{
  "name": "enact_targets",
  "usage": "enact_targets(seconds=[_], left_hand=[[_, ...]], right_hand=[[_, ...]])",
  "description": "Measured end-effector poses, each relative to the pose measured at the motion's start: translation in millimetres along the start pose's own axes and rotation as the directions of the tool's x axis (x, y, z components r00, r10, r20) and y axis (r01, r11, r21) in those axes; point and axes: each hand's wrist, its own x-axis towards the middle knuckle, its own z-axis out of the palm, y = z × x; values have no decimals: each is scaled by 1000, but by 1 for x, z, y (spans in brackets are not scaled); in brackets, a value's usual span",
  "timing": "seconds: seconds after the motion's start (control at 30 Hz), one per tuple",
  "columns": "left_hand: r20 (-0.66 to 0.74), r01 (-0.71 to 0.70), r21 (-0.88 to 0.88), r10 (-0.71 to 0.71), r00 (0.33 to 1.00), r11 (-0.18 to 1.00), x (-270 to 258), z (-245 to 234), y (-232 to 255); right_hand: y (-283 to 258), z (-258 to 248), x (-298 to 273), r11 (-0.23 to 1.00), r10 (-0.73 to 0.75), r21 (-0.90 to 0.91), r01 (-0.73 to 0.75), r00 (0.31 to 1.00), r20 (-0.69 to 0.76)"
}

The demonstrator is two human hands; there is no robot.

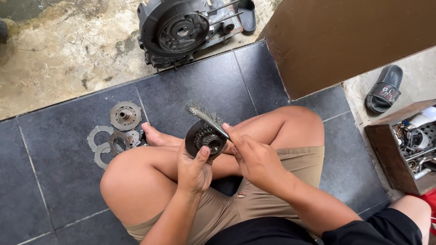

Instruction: A person sits on the floor and uses a wire brush to scrub grime and rust off a circular metal motorcycle component.

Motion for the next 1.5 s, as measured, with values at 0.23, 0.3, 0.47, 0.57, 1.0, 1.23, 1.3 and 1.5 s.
enact_targets(seconds=[0.23, 0.3, 0.47, 0.57, 1.0, 1.23, 1.3, 1.5], left_hand=[[-149, -129, 62, 137, 979, 990, 12, -25, 8], [-94, -191, 117, 202, 975, 975, 13, 4, 18], [-94, -58, 277, 87, 992, 959, 0, 7, 0], [-166, -146, 209, 183, 969, 967, 6, 3, 9], [-24, -256, 270, 272, 962, 928, 23, -20, 12], [-35, -182, 406, 214, 976, 896, 19, -19, 13], [-23, -151, 444, 180, 983, 883, 6, -5, 15], [-49, -273, 430, 325, 944, 860, 17, -21, 4]], right_hand=[[2, 3, -7, 999, -39, 20, 39, 999, -3], [-1, 4, -6, 997, -7, 73, 8, 1000, -17], [6, 2, -4, 983, 71, 176, -56, 994, -84], [1, 1, -12, 991, 1, 131, -2, 1000, 14], [0, -3, 4, 992, 30, 120, -38, 997, 71], [5, 9, -1, 999, -29, 33, 27, 997, 68], [-1, 5, 1, 999, -24, 34, 22, 997, 72], [-5, 3, -8, 999, -40, 11, 39, 997, 69]])
